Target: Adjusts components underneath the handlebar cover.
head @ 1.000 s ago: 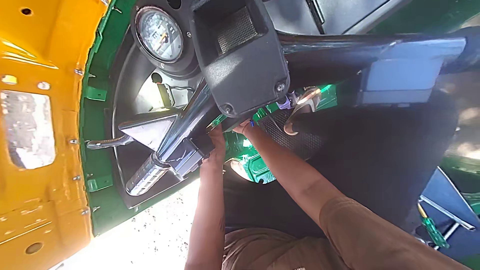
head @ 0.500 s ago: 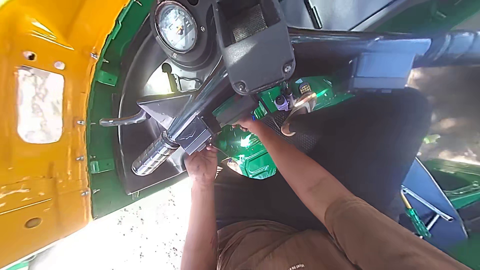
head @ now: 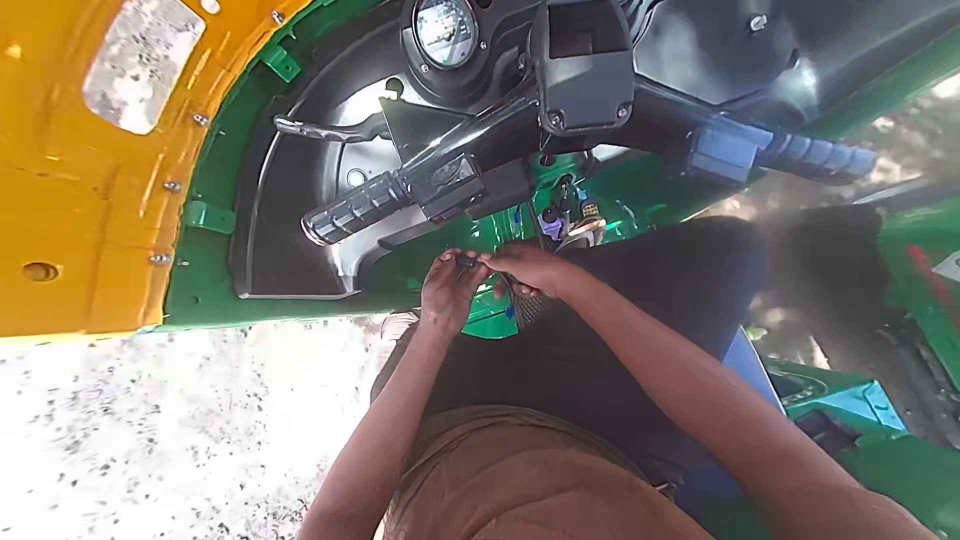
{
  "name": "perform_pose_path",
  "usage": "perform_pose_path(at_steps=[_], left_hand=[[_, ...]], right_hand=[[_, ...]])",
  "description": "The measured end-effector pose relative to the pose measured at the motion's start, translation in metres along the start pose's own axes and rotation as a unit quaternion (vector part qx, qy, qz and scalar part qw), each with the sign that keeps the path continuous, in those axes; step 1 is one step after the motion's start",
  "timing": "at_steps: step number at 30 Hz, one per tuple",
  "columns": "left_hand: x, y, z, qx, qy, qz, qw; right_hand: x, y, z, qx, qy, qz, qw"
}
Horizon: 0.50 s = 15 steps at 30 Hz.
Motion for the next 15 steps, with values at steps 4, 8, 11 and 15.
perform_pose_path(at_steps=[4,8,11,15], left_hand=[[-0.002,0.012,-0.003,-0.056,-0.100,-0.017,0.993],[-0.012,-0.003,-0.022,-0.025,-0.196,-0.058,0.979],[-0.023,-0.049,-0.042,-0.034,-0.326,-0.082,0.941],[-0.036,-0.132,-0.064,0.000,-0.486,-0.077,0.870]], right_hand=[[-0.001,0.085,-0.008,0.031,0.021,-0.167,0.985],[-0.001,0.204,-0.055,0.152,0.095,-0.279,0.943],[0.027,0.269,-0.102,0.347,0.231,-0.184,0.890],[0.079,0.286,-0.154,0.408,0.367,0.068,0.833]])
Point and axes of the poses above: each hand's wrist, its own y-axis away from the middle knuckle, its own z-axis out of the palm, x = y × z, the point moved 2 cm from there along -y, towards the middle knuckle, and after that the axes turned 8 degrees about x, right-handed, at the moved point
